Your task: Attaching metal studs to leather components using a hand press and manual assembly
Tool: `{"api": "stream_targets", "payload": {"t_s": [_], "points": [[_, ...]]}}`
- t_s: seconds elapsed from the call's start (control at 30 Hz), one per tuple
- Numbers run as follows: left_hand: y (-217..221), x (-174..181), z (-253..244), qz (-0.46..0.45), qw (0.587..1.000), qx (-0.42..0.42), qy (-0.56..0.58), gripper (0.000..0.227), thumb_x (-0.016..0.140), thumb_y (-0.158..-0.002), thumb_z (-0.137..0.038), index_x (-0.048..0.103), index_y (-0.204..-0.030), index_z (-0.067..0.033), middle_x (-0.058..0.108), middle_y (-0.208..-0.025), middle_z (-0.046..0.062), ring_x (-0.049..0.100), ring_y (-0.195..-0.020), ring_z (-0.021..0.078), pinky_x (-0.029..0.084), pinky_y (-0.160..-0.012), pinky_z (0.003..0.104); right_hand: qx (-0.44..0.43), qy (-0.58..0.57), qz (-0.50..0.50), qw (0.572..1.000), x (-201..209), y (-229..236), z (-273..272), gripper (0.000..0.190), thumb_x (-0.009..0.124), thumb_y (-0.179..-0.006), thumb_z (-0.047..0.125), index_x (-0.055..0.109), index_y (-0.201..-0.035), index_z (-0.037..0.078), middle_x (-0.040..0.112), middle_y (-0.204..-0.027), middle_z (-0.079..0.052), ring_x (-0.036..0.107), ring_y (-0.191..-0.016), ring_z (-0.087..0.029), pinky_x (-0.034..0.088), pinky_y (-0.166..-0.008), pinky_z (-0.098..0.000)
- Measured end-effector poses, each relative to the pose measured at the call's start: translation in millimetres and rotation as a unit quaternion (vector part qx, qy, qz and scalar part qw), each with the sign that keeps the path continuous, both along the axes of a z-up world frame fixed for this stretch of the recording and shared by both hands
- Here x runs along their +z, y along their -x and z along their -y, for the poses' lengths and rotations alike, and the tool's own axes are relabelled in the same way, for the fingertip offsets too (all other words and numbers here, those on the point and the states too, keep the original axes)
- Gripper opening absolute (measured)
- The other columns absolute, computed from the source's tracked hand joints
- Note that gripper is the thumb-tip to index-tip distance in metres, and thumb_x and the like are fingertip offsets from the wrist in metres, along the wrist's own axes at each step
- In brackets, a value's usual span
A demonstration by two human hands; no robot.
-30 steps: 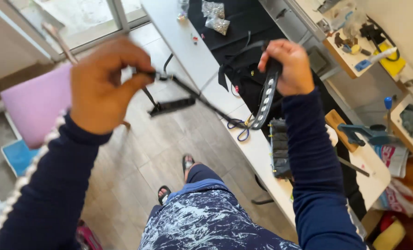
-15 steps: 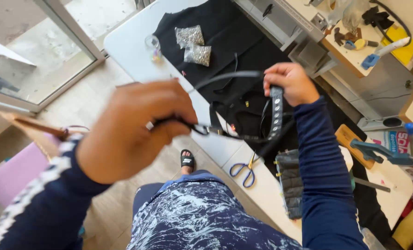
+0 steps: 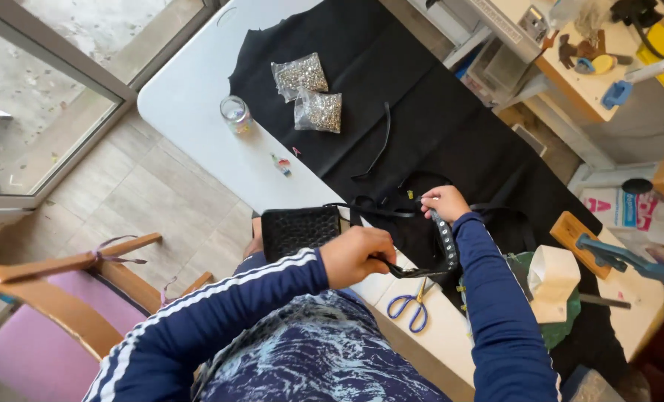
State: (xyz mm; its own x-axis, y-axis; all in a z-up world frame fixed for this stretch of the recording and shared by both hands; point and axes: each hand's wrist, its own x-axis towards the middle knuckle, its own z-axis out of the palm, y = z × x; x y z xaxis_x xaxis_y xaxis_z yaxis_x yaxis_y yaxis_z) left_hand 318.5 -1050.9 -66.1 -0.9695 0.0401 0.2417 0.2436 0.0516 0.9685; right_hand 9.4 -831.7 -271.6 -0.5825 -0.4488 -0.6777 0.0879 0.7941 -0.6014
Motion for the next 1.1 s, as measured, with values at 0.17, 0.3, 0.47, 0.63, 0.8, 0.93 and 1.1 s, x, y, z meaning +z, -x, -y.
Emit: {"api": "stream_targets", "payload": {"t_s": [0.17,0.3,0.47,0.63,0.8,0.93,1.1], "points": [[30,-52,38,0.053,0.989,-0.060,-0.126,0.012,0.078,-0.087,-0.003,0.068,-0.094,-0.0024,0.065,-0.086,0.012,0.069,-0.070,0.0276,0.057,-0.069,0.036,-0.021,-0.020,0.008,1.000,-6,25,45,0.029,0.072,-0.091,0.003,0.067,-0.117,-0.009,0.075,-0.080,-0.025,0.074,-0.058,-0.026,0.060,-0.044,-0.0318],[45,-97,68,0.158,0.960,-0.113,-0.201,0.008,0.073,-0.088,0.008,0.068,-0.093,0.0036,0.059,-0.083,0.008,0.067,-0.049,0.0178,0.056,-0.050,0.027,0.252,-0.245,-0.120,0.929,-40,54,79,0.046,0.086,-0.077,0.047,0.079,-0.118,0.027,0.081,-0.109,-0.005,0.075,-0.105,-0.024,0.063,-0.089,-0.0377],[37,-156,83,0.201,0.954,-0.139,-0.176,0.008,0.075,-0.087,0.005,0.068,-0.088,0.0001,0.058,-0.082,0.006,0.068,-0.050,0.0181,0.054,-0.048,0.024,0.381,-0.328,-0.189,0.844,-12,42,218,0.056,0.075,-0.087,0.044,0.064,-0.140,0.032,0.072,-0.131,-0.002,0.069,-0.121,-0.024,0.058,-0.101,-0.0392],[30,-191,71,0.206,0.962,-0.135,-0.116,0.015,0.084,-0.080,-0.005,0.069,-0.085,-0.0050,0.059,-0.077,0.005,0.072,-0.060,0.0245,0.058,-0.057,0.031,0.374,-0.156,-0.275,0.872,-36,-11,336,0.026,0.065,-0.093,0.035,0.076,-0.116,0.030,0.075,-0.107,0.000,0.072,-0.106,-0.026,0.060,-0.090,-0.0411],[26,-199,74,0.215,0.961,-0.174,-0.007,0.018,0.086,-0.077,-0.013,0.072,-0.088,-0.0107,0.068,-0.085,0.007,0.074,-0.089,0.0335,0.062,-0.080,0.041,0.388,-0.029,-0.385,0.837,-64,-68,396,0.026,0.054,-0.100,0.031,0.075,-0.113,0.029,0.058,-0.088,-0.001,0.070,-0.082,-0.028,0.058,-0.077,-0.0445],[25,-191,91,0.204,0.961,-0.188,-0.011,0.016,0.085,-0.079,-0.016,0.072,-0.086,-0.0113,0.069,-0.085,0.008,0.073,-0.091,0.0343,0.062,-0.080,0.043,0.390,-0.094,-0.423,0.813,-106,-60,397,0.023,0.054,-0.094,0.027,0.071,-0.087,0.013,0.055,-0.083,-0.005,0.071,-0.077,-0.031,0.056,-0.075,-0.0454],[24,-191,95,0.202,0.961,-0.188,-0.007,0.016,0.085,-0.080,-0.018,0.072,-0.086,-0.0126,0.070,-0.086,0.007,0.073,-0.093,0.0334,0.062,-0.082,0.043,0.398,-0.119,-0.429,0.802,-115,-49,396,0.021,0.055,-0.097,0.023,0.068,-0.090,0.008,0.057,-0.086,-0.007,0.071,-0.080,-0.035,0.052,-0.078,-0.0486]]}}
